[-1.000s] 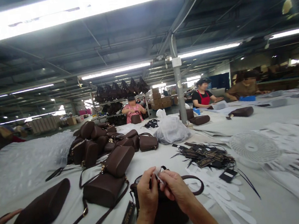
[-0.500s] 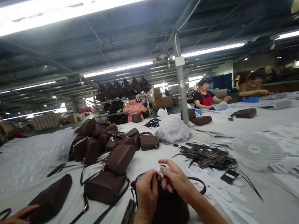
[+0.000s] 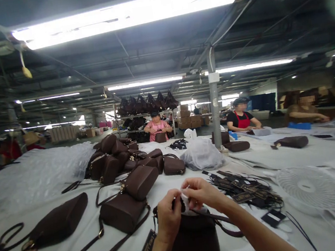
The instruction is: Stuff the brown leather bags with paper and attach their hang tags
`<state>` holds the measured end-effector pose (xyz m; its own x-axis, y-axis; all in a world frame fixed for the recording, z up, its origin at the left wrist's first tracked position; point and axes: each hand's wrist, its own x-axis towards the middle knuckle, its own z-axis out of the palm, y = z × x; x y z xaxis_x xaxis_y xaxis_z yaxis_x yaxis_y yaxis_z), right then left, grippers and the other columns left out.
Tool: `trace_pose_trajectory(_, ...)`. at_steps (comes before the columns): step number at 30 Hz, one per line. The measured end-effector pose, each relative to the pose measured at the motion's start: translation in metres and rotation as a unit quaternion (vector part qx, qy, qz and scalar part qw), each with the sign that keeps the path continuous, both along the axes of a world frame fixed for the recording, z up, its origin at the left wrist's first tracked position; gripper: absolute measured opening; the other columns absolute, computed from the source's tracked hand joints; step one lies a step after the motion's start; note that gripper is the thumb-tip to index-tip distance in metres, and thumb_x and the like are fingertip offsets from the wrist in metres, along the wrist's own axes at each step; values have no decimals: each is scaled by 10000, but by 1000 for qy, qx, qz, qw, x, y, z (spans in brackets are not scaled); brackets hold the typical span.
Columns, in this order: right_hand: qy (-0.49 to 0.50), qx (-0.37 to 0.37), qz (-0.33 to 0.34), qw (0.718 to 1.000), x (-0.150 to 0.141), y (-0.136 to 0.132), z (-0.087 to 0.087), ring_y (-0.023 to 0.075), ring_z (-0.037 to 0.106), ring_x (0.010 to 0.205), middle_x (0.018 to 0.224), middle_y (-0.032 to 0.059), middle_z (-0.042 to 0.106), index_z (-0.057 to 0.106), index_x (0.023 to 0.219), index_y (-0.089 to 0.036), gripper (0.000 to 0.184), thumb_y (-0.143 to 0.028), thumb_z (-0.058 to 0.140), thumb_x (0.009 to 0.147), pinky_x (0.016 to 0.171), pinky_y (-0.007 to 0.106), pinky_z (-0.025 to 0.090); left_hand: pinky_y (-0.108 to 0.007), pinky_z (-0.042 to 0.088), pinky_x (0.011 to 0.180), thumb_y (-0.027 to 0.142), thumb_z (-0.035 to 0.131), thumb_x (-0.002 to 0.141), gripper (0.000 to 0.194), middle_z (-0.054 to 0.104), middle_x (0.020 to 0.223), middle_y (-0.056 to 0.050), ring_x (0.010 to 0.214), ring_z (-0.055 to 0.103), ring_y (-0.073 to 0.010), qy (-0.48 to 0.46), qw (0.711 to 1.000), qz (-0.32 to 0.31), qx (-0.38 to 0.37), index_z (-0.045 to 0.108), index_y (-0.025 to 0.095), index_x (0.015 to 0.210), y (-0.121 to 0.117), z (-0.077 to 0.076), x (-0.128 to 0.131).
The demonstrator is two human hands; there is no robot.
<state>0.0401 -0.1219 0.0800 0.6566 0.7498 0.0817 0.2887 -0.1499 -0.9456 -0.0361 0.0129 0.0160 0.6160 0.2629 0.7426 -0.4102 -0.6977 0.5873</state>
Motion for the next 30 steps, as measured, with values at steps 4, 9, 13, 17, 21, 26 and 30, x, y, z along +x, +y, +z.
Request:
trace_pose_trajectory(4,-388,-66,-32,919,0,0,5,120,539,580,680,-2,577,604,746,-187,123,-217,512,823,515,222,335,-204,436,637,226,426,885,170,583,683,17,621,549,-113,10,1000,14,-2,568,188,798,3,1,2)
trace_pose_trajectory(9,-595,-98,-103,791,4,11,11,139,522,633,783,49,600,584,768,-168,161,-167,452,860,558,262,290,-204,385,588,181,423,841,147,518,631,36,582,475,-102,25,999,-11,18,549,189,767,9,12,-1)
trace_pose_trajectory(13,-498,-29,-135,856,19,21,20,132,533,640,683,5,584,573,747,-182,131,-148,471,820,604,233,336,-207,370,589,161,391,834,155,485,621,41,589,461,-108,63,994,-70,48,515,189,745,18,27,-5)
trace_pose_trajectory(17,-367,-4,-88,926,24,23,31,95,478,477,547,-58,506,575,757,-195,135,-172,456,817,534,212,333,-239,409,622,251,598,780,154,576,724,22,653,541,-151,136,981,-27,138,538,194,911,21,42,-8)
trace_pose_trajectory(21,-380,40,-88,920,24,26,46,106,487,573,611,-35,536,566,715,-182,126,-168,471,797,571,212,349,-311,470,749,131,629,739,518,644,989,-60,847,612,-228,108,951,41,286,501,227,1232,19,47,-4)
trace_pose_trajectory(26,-443,22,-140,885,24,33,56,122,471,593,629,-12,552,578,740,-175,127,-139,473,801,598,237,337,-327,488,840,11,441,776,563,646,1038,-73,932,612,-214,102,949,-30,295,484,222,1296,20,39,4)
trace_pose_trajectory(30,-405,10,-172,898,27,39,55,130,503,601,624,-7,566,572,727,-180,126,-122,481,792,611,237,371,-311,479,913,18,418,791,527,647,1128,-75,990,617,-188,140,954,-140,225,508,203,1276,25,37,3)
